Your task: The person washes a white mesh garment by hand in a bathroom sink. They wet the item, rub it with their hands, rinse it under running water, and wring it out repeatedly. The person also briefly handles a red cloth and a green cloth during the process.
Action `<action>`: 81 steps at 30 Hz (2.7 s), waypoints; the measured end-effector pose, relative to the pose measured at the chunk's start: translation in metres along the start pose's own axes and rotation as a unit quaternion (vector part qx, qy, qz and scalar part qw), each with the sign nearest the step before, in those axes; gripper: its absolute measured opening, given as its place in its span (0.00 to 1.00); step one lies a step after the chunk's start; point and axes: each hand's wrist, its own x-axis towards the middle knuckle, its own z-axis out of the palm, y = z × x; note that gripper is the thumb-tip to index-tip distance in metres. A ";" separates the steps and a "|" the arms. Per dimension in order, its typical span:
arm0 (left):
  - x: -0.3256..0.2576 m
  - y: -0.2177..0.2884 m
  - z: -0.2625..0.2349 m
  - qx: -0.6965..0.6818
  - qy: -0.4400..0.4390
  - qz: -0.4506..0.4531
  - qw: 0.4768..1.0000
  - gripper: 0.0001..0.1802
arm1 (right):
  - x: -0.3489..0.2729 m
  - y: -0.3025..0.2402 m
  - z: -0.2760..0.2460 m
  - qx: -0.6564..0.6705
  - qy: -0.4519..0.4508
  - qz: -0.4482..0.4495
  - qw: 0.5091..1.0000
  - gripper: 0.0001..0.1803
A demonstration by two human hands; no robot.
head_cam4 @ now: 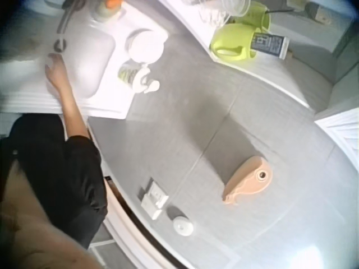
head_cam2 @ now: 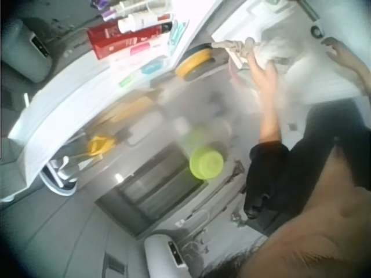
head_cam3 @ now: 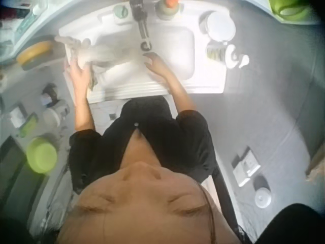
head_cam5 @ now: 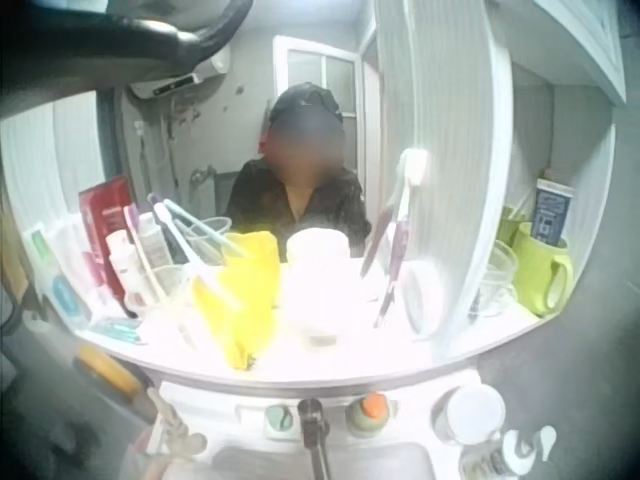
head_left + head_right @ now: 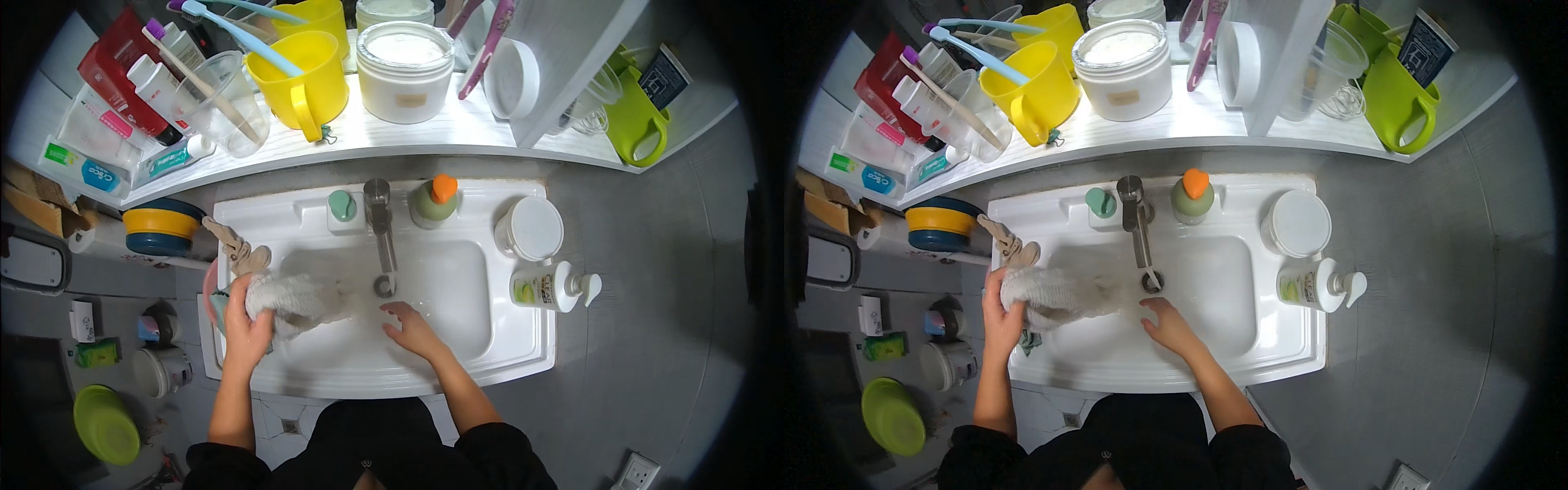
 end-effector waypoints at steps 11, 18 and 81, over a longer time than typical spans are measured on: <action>-0.006 0.073 0.000 -0.356 -0.097 -0.137 0.919 0.31 | 0.027 -0.059 0.039 -0.040 0.063 -0.201 0.977 0.50; 0.027 0.049 -0.005 -0.449 -0.096 -0.235 0.857 0.31 | 0.039 0.025 0.057 0.073 -0.063 -0.039 0.995 0.40; -0.034 -0.163 0.187 -0.575 -0.199 -0.537 0.585 0.34 | 0.021 -0.002 0.095 -0.167 0.052 -0.154 0.972 0.24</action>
